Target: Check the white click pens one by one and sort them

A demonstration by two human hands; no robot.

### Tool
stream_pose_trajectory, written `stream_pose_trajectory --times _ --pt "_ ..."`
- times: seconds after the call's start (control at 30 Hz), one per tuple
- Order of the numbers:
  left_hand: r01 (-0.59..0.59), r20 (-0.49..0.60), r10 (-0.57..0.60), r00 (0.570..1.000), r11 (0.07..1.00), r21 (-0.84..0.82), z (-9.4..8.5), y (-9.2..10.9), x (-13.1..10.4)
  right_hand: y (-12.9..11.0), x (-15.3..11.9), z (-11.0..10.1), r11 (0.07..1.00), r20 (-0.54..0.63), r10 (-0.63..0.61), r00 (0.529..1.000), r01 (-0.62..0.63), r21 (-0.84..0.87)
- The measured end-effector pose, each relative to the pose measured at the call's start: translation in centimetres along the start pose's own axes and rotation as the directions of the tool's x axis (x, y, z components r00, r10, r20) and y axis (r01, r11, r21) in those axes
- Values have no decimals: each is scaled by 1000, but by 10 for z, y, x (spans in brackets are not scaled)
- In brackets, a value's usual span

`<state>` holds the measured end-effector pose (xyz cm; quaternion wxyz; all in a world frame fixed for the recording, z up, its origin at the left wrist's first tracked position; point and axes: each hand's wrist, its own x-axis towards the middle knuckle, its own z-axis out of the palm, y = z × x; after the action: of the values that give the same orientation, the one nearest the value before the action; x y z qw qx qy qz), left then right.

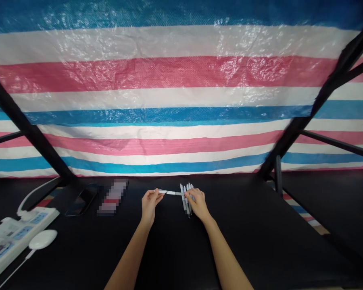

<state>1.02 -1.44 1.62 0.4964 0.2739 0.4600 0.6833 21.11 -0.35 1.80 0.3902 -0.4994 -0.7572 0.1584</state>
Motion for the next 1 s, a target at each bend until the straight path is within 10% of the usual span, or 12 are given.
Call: stream_pose_trajectory --times 1.0 --pt "-28 50 23 998 995 96 2 -2 -4 2 -3 9 988 96 -43 994 57 -145"
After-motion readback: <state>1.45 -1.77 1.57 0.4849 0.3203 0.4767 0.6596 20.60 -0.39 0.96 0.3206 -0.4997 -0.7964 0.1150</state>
